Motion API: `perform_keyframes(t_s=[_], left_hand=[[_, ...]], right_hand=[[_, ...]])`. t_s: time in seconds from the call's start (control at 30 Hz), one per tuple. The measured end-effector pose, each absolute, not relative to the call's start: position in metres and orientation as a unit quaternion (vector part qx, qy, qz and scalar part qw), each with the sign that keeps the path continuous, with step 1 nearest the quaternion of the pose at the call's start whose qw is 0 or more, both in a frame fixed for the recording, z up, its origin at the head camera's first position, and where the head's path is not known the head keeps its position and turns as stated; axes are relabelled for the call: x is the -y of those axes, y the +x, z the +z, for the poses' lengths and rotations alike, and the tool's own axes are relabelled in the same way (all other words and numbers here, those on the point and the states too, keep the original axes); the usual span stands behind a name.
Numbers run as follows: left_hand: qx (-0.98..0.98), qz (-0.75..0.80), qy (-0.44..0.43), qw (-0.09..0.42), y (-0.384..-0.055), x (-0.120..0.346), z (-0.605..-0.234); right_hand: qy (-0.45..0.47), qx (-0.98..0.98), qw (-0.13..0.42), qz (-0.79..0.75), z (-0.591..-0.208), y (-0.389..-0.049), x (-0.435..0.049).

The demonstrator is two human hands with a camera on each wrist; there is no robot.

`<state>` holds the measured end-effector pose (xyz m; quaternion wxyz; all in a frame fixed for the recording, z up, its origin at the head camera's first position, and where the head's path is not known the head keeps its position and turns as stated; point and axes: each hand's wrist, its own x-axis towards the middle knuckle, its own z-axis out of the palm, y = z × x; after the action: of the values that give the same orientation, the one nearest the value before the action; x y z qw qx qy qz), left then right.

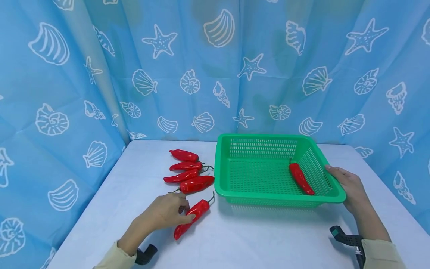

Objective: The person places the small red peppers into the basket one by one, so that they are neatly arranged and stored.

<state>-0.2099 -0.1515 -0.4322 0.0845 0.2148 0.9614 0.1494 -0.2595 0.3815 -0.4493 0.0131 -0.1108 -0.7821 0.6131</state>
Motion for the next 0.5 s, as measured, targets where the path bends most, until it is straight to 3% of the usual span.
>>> perform_keyframes(t_s=[0.27, 0.5], left_hand=[[-0.942, 0.294, 0.112, 0.116, -0.216, 0.169, -0.438], [-0.926, 0.367, 0.052, 0.074, -0.222, 0.175, -0.427]], right_hand=[[-0.114, 0.786, 0.01, 0.608, -0.449, -0.259, -0.38], [-0.118, 0.787, 0.011, 0.605, -0.449, -0.259, -0.381]])
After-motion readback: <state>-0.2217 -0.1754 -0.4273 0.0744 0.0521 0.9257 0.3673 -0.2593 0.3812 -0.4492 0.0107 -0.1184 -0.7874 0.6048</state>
